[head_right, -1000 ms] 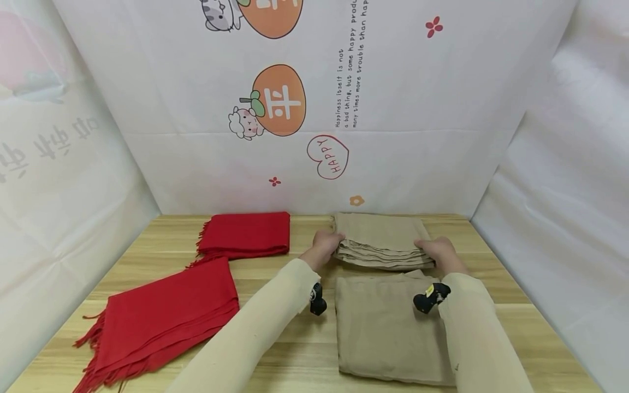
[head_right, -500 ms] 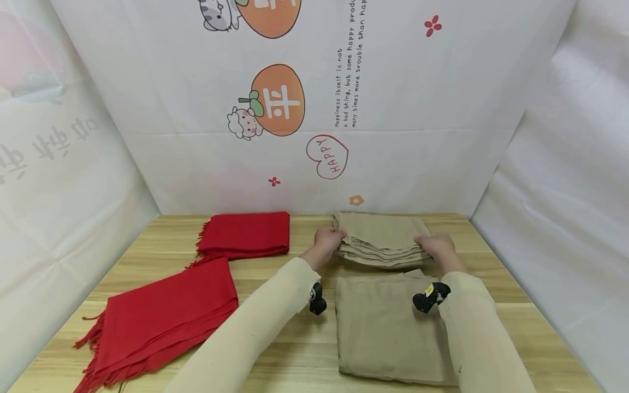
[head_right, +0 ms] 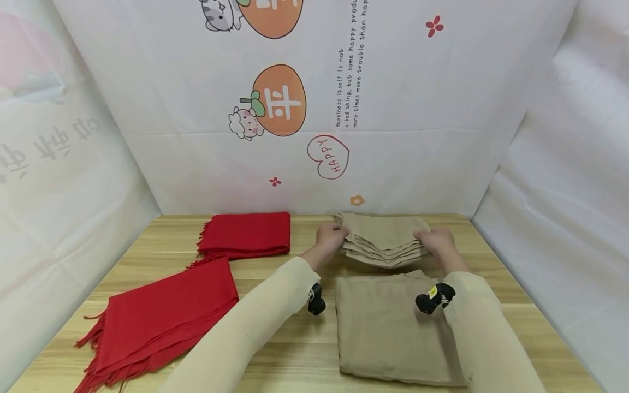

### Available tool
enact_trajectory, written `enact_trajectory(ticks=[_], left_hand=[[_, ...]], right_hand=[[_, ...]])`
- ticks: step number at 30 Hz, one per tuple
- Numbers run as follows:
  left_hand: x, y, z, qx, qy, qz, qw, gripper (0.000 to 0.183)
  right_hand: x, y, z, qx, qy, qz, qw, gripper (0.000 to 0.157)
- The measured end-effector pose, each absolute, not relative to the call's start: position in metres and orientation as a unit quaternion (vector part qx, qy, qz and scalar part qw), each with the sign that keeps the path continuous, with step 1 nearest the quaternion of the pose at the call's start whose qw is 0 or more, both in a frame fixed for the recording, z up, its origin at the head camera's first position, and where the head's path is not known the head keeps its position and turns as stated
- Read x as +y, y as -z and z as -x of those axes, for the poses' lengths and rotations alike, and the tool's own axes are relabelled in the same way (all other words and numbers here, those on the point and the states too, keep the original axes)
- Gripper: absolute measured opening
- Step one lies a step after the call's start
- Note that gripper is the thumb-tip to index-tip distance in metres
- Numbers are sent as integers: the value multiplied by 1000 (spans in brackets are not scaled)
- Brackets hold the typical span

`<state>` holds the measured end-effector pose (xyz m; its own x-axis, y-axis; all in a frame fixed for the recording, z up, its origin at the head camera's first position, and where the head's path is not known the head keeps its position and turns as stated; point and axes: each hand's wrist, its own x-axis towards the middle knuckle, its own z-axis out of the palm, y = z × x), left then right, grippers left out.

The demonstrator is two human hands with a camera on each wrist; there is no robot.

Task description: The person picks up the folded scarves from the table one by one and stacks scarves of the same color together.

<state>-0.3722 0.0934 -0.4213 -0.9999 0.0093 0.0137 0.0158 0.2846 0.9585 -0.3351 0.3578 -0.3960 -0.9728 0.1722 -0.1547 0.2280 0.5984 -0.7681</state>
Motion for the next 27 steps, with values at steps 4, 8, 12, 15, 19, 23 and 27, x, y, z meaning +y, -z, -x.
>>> enact_trajectory(ticks=[4,8,12,15,19,23,27], left_hand=[[94,418,370,-798,603,16,2,45],[93,415,367,-798,602,23,6,39],[94,412,364,-799,601,30,6,38],[94,409,362,-798,601,36,-2,46],[94,404,360,-794,607,39,7,40],[93,399,357,-793,608,38,22,13],[93,395,354,-796,603,41,27,21]], right_hand=[[358,393,332,897,431,-100,13,58],[359,388,330,895,436,-95,10,58],[358,384,329,898,431,-90,11,63],[359,380,327,905,416,-86,5,62],[359,375,324,910,408,-77,-7,58],[358,370,320,910,409,-64,-19,58],[355,366,315,912,405,-56,-43,55]])
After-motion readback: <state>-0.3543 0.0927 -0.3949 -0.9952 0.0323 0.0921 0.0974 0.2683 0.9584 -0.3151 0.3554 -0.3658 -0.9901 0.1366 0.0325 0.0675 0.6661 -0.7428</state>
